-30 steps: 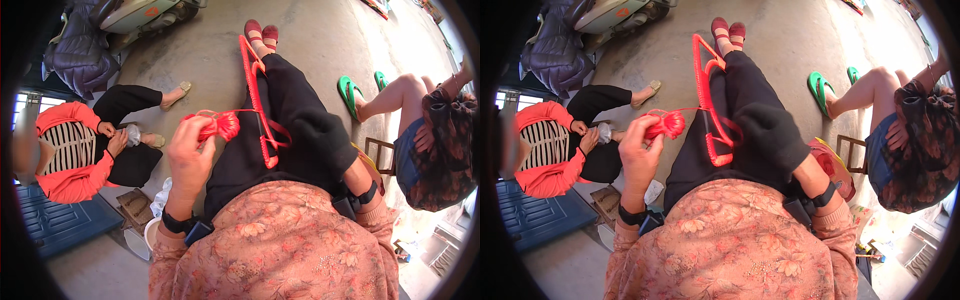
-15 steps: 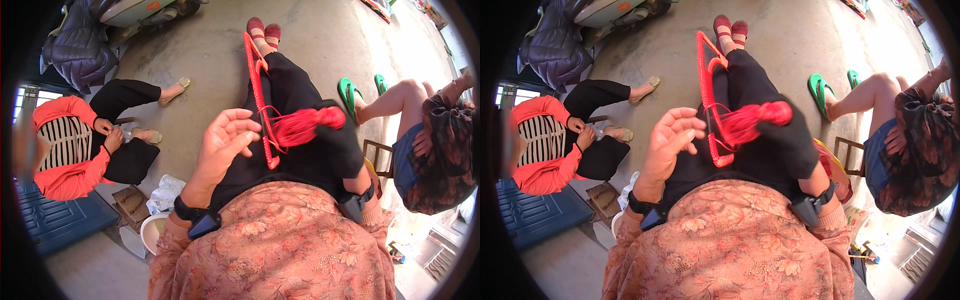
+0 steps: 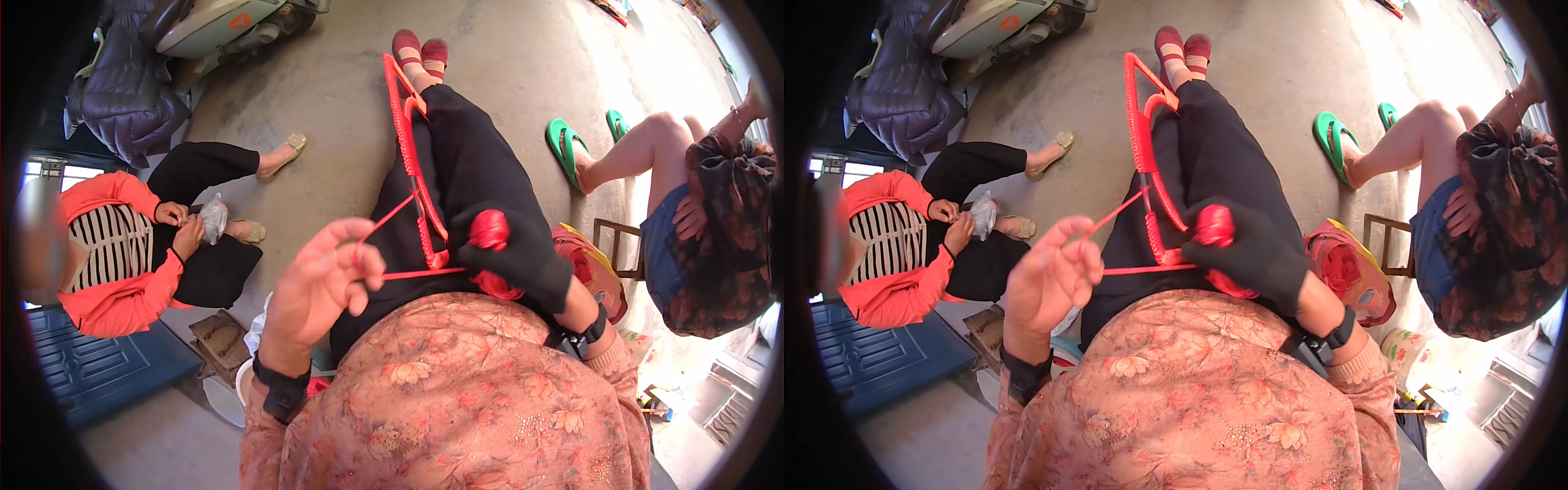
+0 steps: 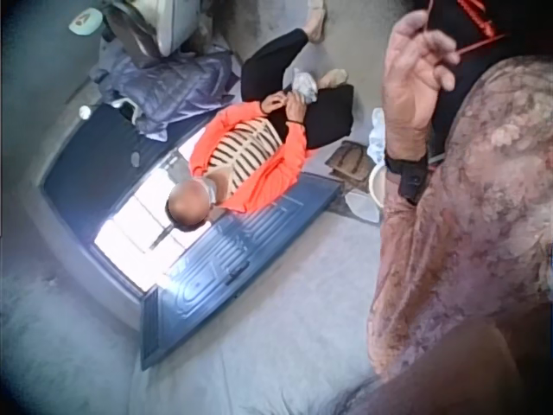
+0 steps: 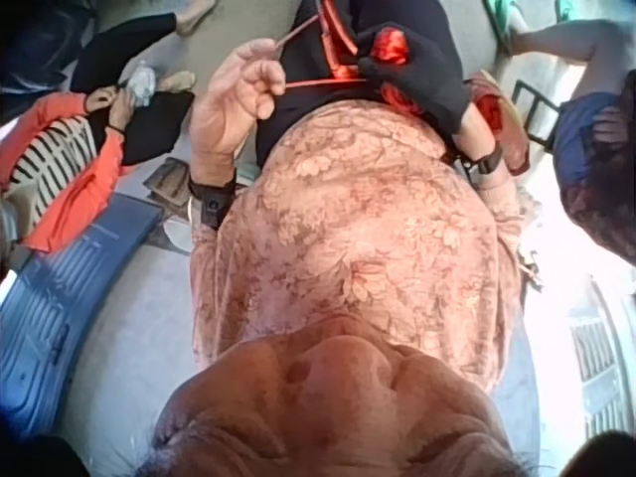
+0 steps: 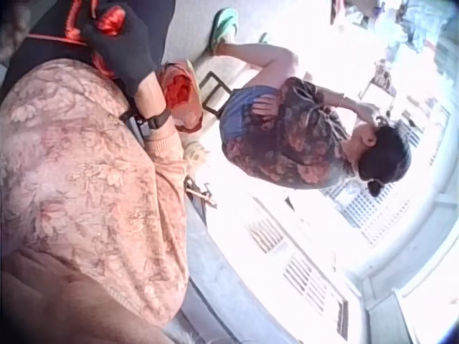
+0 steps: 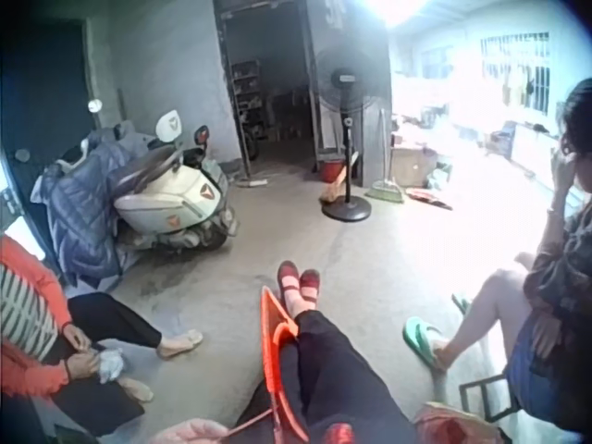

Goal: Wind a long red synthetic rope around a red plastic frame or spool.

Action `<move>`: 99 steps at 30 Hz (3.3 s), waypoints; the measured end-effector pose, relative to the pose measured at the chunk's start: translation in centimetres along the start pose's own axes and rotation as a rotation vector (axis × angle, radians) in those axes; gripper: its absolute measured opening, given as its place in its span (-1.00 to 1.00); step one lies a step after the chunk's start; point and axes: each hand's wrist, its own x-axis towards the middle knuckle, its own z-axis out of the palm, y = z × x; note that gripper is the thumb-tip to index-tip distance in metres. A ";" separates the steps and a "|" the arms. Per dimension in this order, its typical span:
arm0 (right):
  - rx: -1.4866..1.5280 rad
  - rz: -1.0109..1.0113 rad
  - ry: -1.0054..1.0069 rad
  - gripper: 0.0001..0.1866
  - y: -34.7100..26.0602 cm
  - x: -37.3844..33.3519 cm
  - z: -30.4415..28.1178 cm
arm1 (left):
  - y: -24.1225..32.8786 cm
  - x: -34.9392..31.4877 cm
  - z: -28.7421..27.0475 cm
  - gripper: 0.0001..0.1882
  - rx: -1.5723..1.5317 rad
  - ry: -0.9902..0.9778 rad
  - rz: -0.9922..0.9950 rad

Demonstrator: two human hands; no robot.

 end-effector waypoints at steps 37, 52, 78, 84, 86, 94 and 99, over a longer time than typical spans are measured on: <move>-0.325 -0.092 -0.218 -0.48 0.7 3.5 2.0 | -6.2 5.6 -3.6 -0.62 0.492 0.088 0.001; -0.455 -0.433 0.050 -0.51 -3.9 5.7 2.4 | 4.0 -1.9 0.8 -0.64 -0.162 -0.228 0.462; 0.612 0.181 0.023 -0.84 -4.8 0.5 -1.4 | -4.2 4.6 -1.3 -0.47 0.565 0.188 0.401; -0.307 -0.064 0.295 -0.61 -0.7 2.0 -1.4 | -0.5 2.3 -2.7 -0.33 0.675 0.387 0.446; -0.146 -0.059 0.065 -0.42 -1.6 1.9 0.2 | 0.2 1.4 -1.1 -0.24 0.825 0.404 0.512; -0.364 -0.288 -0.222 0.11 -3.7 2.4 0.8 | 0.5 0.6 -1.4 0.32 0.844 0.099 0.465; -0.443 -0.267 -0.293 0.21 -4.6 3.4 1.8 | 0.1 1.1 -1.3 0.34 0.750 0.018 0.411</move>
